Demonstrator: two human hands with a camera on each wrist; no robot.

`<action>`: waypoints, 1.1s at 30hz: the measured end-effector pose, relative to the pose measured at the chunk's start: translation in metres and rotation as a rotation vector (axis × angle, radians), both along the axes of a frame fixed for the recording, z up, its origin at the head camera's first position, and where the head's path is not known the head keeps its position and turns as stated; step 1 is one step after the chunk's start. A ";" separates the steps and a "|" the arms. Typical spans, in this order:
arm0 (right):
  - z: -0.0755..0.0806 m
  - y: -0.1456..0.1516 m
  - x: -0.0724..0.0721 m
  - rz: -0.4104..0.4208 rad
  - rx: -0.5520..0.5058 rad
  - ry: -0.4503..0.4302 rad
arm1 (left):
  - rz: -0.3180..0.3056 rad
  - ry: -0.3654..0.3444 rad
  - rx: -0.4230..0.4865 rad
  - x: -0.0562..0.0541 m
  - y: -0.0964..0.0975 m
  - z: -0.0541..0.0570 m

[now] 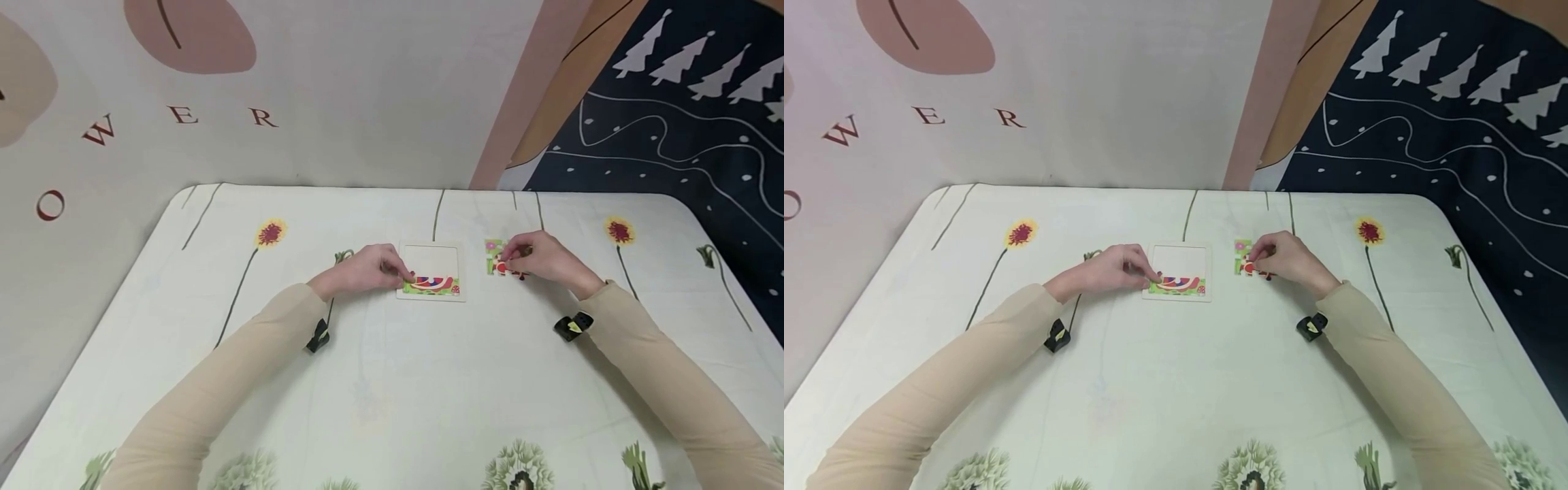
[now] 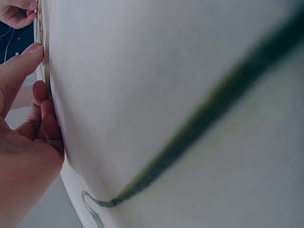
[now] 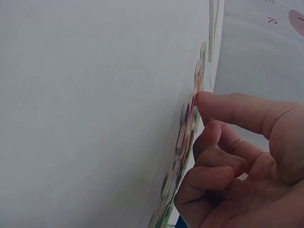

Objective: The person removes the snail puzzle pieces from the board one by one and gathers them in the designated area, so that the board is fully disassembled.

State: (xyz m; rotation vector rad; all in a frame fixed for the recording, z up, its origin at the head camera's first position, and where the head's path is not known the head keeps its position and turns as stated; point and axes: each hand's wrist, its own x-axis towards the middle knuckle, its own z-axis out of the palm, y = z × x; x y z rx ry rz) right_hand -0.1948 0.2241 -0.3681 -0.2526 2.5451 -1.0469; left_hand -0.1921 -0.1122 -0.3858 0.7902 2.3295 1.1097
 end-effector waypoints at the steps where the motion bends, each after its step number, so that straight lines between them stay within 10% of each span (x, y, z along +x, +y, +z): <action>1: 0.000 0.000 0.000 0.001 0.000 -0.002 | 0.001 0.002 0.000 0.000 0.000 0.000; 33: -0.002 -0.037 0.010 0.117 -0.081 0.074 | -0.066 0.083 0.004 -0.001 0.032 0.001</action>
